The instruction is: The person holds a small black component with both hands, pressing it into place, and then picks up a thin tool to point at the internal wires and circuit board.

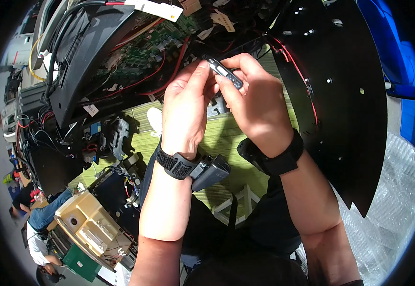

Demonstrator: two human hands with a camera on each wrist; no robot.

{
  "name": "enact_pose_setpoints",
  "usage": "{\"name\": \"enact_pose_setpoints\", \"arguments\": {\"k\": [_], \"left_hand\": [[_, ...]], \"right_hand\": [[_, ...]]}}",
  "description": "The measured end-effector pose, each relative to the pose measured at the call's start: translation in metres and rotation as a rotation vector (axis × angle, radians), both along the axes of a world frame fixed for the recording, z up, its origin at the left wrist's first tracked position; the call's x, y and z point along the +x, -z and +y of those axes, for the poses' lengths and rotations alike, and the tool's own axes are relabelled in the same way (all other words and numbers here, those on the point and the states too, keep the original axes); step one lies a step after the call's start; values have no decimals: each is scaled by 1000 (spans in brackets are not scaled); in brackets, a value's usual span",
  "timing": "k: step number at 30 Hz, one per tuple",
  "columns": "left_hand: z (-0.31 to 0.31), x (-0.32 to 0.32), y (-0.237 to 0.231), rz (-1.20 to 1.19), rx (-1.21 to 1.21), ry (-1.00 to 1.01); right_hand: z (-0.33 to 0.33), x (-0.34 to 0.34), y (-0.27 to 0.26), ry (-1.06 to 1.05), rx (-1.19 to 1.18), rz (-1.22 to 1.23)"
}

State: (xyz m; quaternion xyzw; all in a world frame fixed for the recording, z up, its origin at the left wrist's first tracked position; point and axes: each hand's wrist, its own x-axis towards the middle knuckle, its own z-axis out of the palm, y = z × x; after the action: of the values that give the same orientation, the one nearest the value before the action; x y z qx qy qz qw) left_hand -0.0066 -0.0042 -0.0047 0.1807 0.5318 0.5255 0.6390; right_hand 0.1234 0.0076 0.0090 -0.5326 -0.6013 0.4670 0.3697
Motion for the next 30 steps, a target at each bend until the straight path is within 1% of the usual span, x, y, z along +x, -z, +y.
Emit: {"name": "enact_pose_setpoints", "arguments": {"k": [3,5,12,14,23,30], "left_hand": [[0,1,-2,4,-2,-5],[1,5,-5,12,-26,-59],[1,2,-3,19,-12,-41],[1,2,-4,38,-24,-46],[0,1,-9,69,-21,-30],[-1,0,-8,52,-15,-30]], "right_hand": [[0,-1,1,10,5,-19],[-1,-2,3,25,11,-4],[-1,-5,4,45,28,0],[0,-6,5,51,-10,-1],[-1,-7,6,42,-22,70],[-2,-5,-1,26,-76,61]]}}
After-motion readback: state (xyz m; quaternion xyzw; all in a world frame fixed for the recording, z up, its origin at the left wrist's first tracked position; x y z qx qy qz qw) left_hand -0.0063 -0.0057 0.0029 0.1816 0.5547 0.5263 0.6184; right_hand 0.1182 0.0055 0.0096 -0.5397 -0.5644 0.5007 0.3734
